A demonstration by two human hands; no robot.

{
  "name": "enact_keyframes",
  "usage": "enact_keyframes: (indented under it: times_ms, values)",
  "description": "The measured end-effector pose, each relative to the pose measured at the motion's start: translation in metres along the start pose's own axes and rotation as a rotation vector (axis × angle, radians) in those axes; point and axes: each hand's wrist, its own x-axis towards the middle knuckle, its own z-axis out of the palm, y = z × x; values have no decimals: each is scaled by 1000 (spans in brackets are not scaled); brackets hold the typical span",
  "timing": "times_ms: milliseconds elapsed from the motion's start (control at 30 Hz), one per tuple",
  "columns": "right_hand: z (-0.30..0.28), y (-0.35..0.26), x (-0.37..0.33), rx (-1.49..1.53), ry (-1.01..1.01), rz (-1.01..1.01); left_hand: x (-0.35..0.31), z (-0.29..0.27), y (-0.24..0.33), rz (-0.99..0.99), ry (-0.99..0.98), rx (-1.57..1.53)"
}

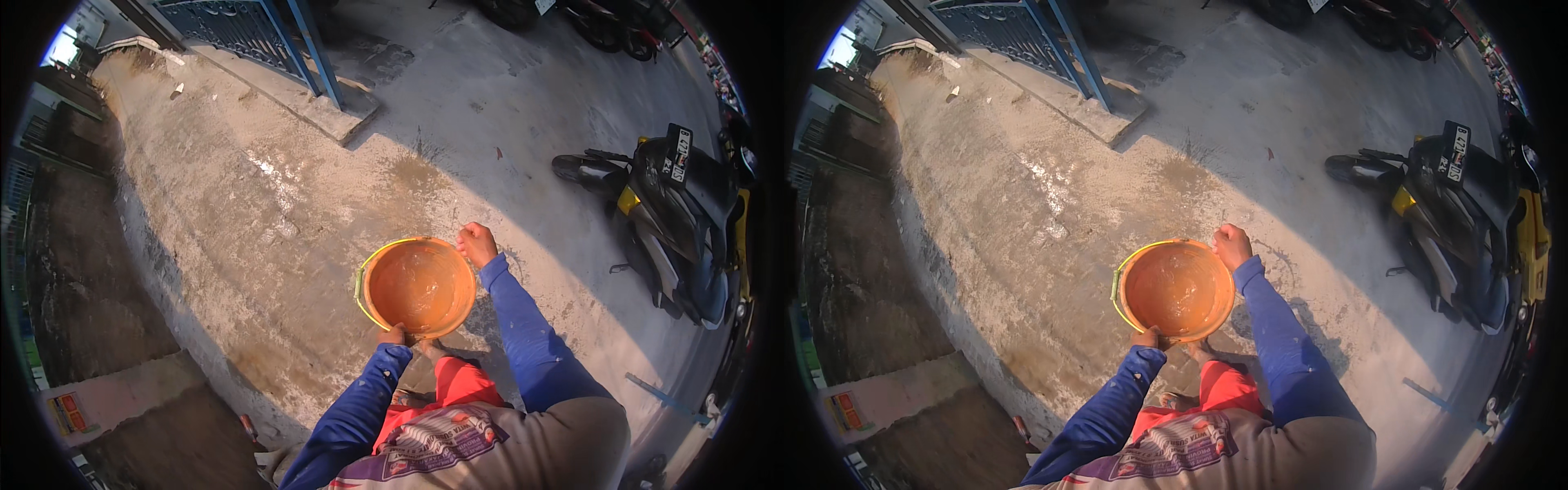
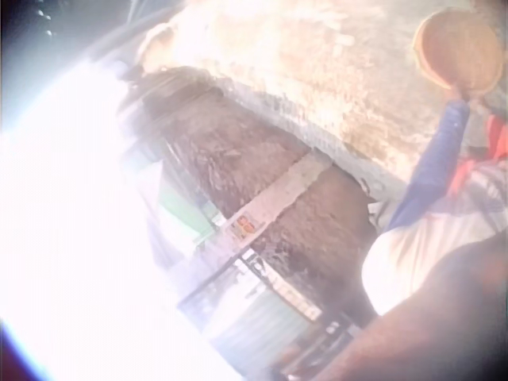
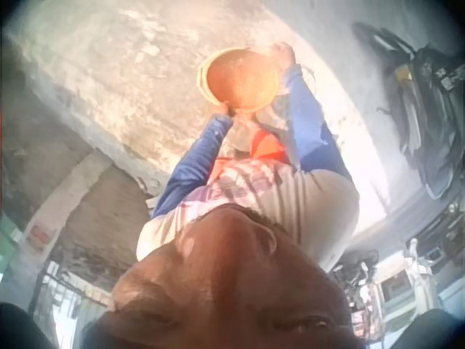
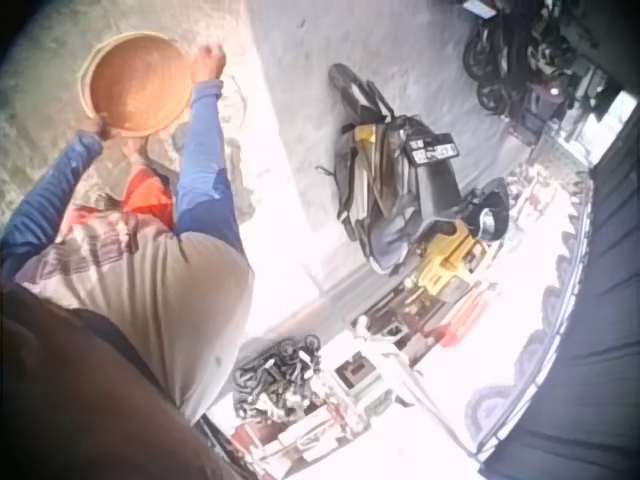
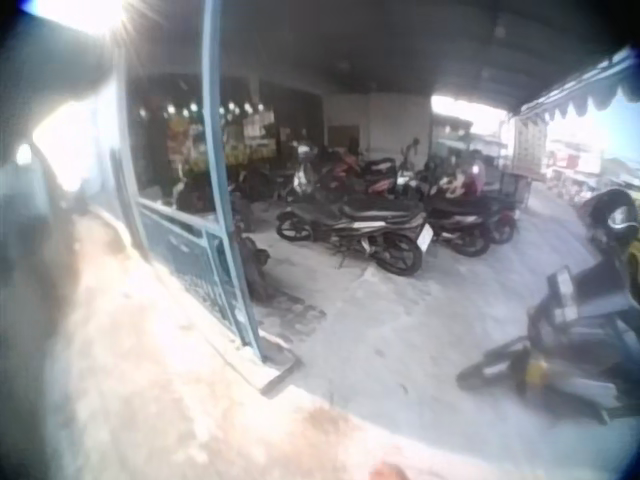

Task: The person rinses their hands with water from a bucket and then uses a broom to sweep a concrete pavement area.

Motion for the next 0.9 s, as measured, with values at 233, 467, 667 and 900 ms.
enact_keyframes:
  times_ms: [233, 467, 667, 900]
  values:
    - [113, 96, 6, 198, -60, 573, -20, 44, 63, -48, -11, 124]
    - [120, -164, 73, 1126, -375, 141, 74, -5, 80, -77, 13, 181]
    - [112, -224, 115, 426, 104, -56, 72, -18, 187, -48, -37, 225]
    - [304, 10, 87, 182, -54, 580, 143, -88, 198, 125, 28, 159]
